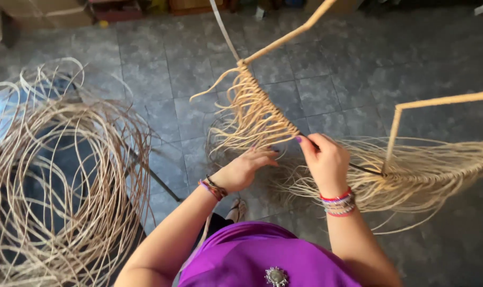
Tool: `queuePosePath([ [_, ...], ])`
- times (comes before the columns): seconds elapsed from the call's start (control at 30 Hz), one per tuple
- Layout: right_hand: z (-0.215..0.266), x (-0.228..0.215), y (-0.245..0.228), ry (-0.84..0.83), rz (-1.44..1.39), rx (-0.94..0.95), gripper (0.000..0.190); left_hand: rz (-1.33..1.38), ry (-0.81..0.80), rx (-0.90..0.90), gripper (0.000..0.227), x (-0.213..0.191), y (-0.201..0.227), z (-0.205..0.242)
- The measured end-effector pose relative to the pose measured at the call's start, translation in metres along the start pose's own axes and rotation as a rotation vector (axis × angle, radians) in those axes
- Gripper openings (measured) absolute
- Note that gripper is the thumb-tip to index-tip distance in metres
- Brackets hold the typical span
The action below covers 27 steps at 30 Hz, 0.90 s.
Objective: Weaving natural fiber strands onto a frame to create a decorative item
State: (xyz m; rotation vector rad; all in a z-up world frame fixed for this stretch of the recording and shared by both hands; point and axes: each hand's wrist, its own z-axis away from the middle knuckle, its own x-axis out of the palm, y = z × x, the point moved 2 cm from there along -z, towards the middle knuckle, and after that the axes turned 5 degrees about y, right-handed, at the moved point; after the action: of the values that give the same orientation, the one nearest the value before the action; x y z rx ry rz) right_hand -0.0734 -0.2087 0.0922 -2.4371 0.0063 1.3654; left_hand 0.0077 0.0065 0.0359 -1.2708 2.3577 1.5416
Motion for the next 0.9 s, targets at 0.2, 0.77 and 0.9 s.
queuePosePath([
  [0.2,0.019,-0.03,-0.051,0.181,-0.041,-0.34,0.032,0.087,0.31,-0.27,0.067,-0.028,0.014,0.04],
  [0.77,0.122,0.102,-0.371,-0.398,-0.747,-0.772,0.045,-0.317,0.906,-0.585,0.041,-0.162,0.134,0.308],
  [0.9,0.146,0.163,-0.418,-0.521,-0.7,-0.807,0.048,-0.35,0.979,-0.686,0.044,-0.186,0.15,0.372],
])
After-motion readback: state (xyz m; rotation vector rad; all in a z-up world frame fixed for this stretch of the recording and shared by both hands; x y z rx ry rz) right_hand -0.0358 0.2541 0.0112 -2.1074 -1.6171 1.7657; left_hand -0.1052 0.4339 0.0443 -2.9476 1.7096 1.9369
